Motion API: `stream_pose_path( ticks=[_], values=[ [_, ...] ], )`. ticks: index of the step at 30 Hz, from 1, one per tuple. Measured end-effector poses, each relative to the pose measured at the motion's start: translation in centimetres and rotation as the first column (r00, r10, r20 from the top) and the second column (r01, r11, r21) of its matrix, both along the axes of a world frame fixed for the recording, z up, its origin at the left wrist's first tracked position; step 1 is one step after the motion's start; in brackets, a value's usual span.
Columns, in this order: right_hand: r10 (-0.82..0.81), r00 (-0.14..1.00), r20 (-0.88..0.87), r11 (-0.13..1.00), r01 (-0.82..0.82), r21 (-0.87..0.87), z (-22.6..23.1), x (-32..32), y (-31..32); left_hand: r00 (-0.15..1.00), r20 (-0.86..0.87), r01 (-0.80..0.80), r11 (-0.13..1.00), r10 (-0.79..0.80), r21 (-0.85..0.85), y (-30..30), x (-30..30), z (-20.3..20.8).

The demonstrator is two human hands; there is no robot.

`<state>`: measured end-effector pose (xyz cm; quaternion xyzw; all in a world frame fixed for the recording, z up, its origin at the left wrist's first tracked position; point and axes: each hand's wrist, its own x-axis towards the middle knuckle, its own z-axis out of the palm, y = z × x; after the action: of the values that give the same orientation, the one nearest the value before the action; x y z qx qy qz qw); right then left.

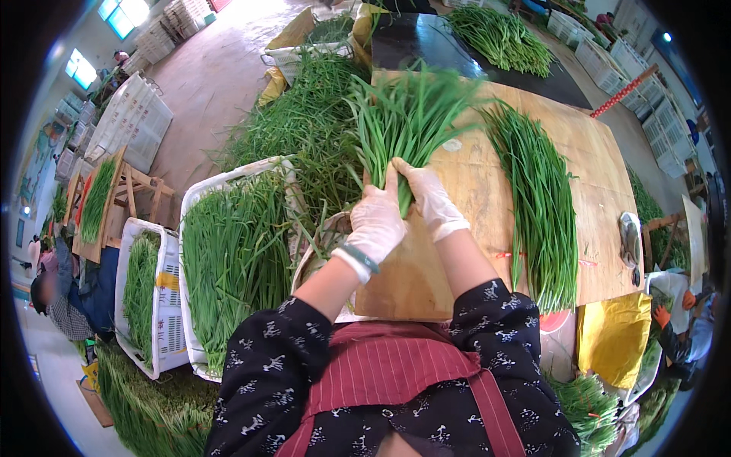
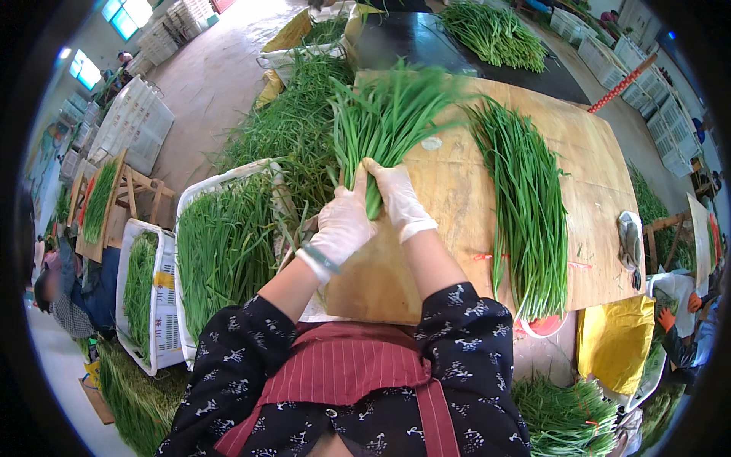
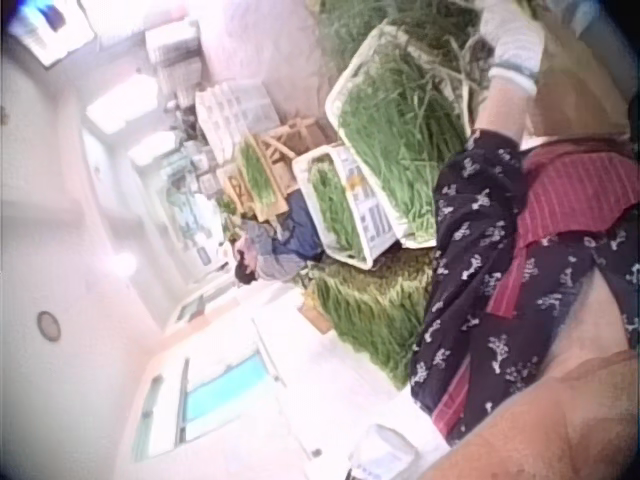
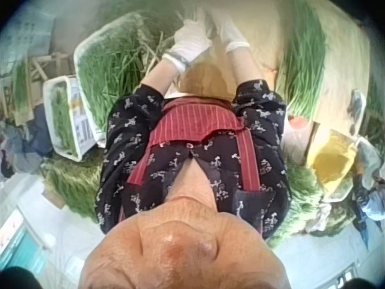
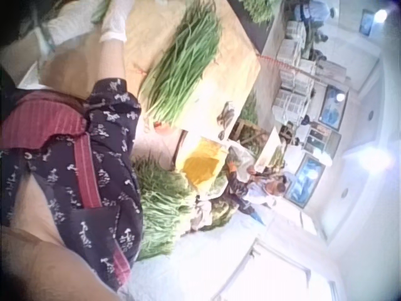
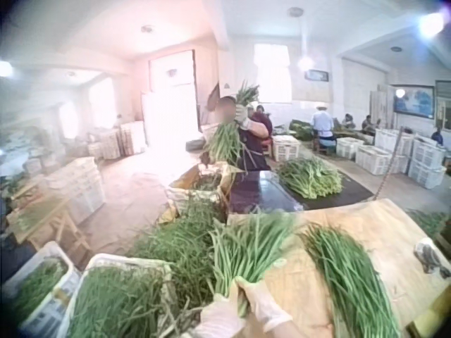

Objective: The person sorts through bunches of chives by hand to remove yellowed or damaged leaves, gathers them into a uniform bundle on a wooden table, and secures the bundle with a red rubber band.

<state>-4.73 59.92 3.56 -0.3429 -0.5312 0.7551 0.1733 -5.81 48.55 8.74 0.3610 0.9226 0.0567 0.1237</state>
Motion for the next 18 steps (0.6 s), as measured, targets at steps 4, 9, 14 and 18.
stream_pose_path(
  ticks=[4, 9, 14, 18],
  values=[
    [0.148, 0.986, 0.080, 0.982, -0.136, -0.132, -0.1, 6.6, 1.4, 0.931, 0.141, 0.307, 0.930, -0.338, 0.203, -3.3, 2.4, 0.7],
    [0.024, 0.983, 0.181, 0.838, -0.118, 0.533, 0.0, 12.8, 0.7, 0.826, 0.266, 0.390, 0.843, -0.498, 0.370, -5.3, 4.8, -1.6],
    [-0.409, 0.855, 0.319, 0.247, -0.233, 0.941, 0.3, 14.6, 1.8, 0.876, 0.063, 0.437, 0.842, -0.478, 0.316, -6.7, 5.0, -2.2],
    [-0.040, 0.950, 0.309, -0.012, -0.310, 0.951, 6.4, 12.7, -1.1, 0.928, -0.056, 0.357, 0.834, -0.369, 0.421, -8.9, 4.5, -2.9]
  ],
)
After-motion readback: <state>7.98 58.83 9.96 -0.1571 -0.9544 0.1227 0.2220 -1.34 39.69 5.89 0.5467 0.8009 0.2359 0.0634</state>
